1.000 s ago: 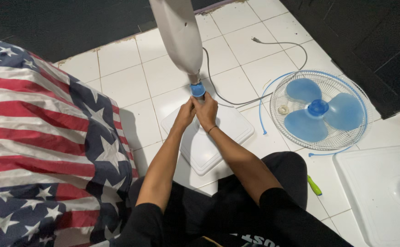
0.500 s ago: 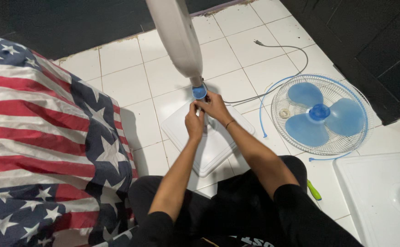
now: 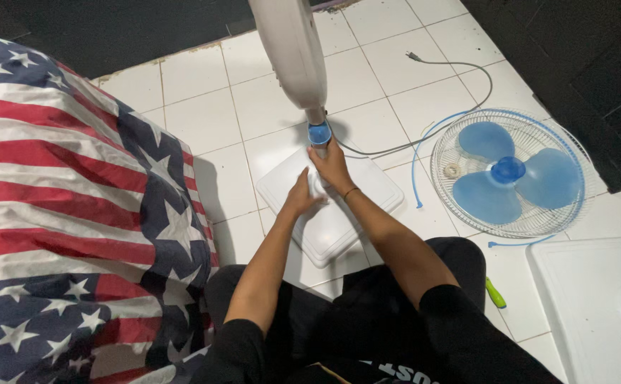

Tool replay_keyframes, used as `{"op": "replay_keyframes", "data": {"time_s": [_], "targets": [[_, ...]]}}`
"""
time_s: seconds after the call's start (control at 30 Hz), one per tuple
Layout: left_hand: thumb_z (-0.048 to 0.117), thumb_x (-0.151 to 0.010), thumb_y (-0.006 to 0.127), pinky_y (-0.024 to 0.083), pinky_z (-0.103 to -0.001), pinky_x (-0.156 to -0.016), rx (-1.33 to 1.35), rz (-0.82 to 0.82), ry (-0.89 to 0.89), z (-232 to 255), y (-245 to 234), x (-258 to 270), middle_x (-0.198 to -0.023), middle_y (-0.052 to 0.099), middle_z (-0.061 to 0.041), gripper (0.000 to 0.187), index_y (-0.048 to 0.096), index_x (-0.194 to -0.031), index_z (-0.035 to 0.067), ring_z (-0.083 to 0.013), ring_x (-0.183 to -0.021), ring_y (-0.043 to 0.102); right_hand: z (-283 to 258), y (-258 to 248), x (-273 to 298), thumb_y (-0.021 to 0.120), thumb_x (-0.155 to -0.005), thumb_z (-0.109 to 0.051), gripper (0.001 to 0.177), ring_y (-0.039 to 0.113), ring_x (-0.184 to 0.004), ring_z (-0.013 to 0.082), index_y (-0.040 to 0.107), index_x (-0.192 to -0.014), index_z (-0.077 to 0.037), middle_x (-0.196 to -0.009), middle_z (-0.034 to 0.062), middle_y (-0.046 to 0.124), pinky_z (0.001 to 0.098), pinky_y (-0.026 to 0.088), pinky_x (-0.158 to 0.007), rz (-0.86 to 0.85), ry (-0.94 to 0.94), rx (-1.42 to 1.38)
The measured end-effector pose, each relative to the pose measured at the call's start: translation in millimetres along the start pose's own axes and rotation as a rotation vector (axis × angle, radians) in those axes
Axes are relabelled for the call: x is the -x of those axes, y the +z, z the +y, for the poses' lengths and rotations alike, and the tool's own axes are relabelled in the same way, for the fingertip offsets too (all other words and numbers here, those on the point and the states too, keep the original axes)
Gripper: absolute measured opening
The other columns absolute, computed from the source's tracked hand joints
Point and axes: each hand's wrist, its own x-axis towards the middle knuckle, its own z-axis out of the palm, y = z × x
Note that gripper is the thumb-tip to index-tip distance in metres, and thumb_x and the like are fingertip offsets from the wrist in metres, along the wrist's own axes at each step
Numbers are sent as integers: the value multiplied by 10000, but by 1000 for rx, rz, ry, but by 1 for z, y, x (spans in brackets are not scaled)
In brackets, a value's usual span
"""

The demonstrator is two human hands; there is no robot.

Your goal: The person sits on the floor and disassembles a pedestal fan, removing the front grille, unscrewing the blade cap by hand, and lifting off the blue blades. They then reassemble the fan by fitting the blades back onto the motor shaft, tightening the cap, and reattaching the front grille.

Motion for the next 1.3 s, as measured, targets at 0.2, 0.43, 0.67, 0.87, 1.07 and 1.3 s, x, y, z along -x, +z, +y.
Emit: {"op": "replay_keyframes", "data": {"time_s": [0.2, 0.43, 0.67, 0.87, 1.07, 1.3], "targets": [[600, -518, 969, 167, -612, -1207, -644, -342, -191, -33, 19, 68, -1674, -151, -249, 1669, -188, -1583, 39, -464, -1542, -67, 6, -17, -18, 789, -858, -233, 574, 689, -1070, 246, 546, -1330, -12, -1135, 139, 714, 381, 530, -948, -138, -79, 105], [653, -502, 930, 202, -620, -1199, -662, -271, -180, -37, 21, 81, -1708, -104, -187, 1638, -130, -1610, 76, -387, -1578, -43, 22, 40, -16, 799, -808, -224, 429, 705, -886, 226, 663, -1137, 15, -982, 148, 724, 364, 547, -798, 404, 73, 61], [767, -596, 822, 223, -559, -1208, -571, 44, -188, -13, 79, 94, -1666, -25, -288, 1516, -16, -1596, -3, -478, -1527, 79, 25, 14, -44, 732, -808, -163, 200, 637, -713, 162, 657, -894, 2, -793, 79, 700, 343, 528, -673, 81, 70, -58], [756, -682, 783, 209, -507, -1192, -397, 134, -311, 39, 134, 98, -1621, 46, -368, 1407, 60, -1576, -54, -529, -1450, 201, 13, -13, -57, 716, -804, -178, 152, 649, -728, 151, 664, -844, -42, -769, 49, 687, 334, 531, -729, -274, 247, 38], [763, -757, 722, 271, -525, -1160, -514, 23, -238, 42, 117, 89, -1537, 265, -387, 1280, 221, -1545, -112, -471, -1435, 310, 9, -8, -50, 741, -809, -209, 268, 696, -857, 197, 649, -980, -24, -892, 80, 718, 354, 556, -819, -225, 160, 6], [587, -644, 903, 163, -522, -1233, -759, -129, -90, -25, 30, 65, -1642, 96, -328, 1385, 100, -1570, -60, -470, -1516, 140, 24, 4, -4, 859, -778, -302, 712, 663, -1099, 339, 457, -1267, 24, -1172, 219, 651, 410, 524, -940, 126, 88, 214]]}}
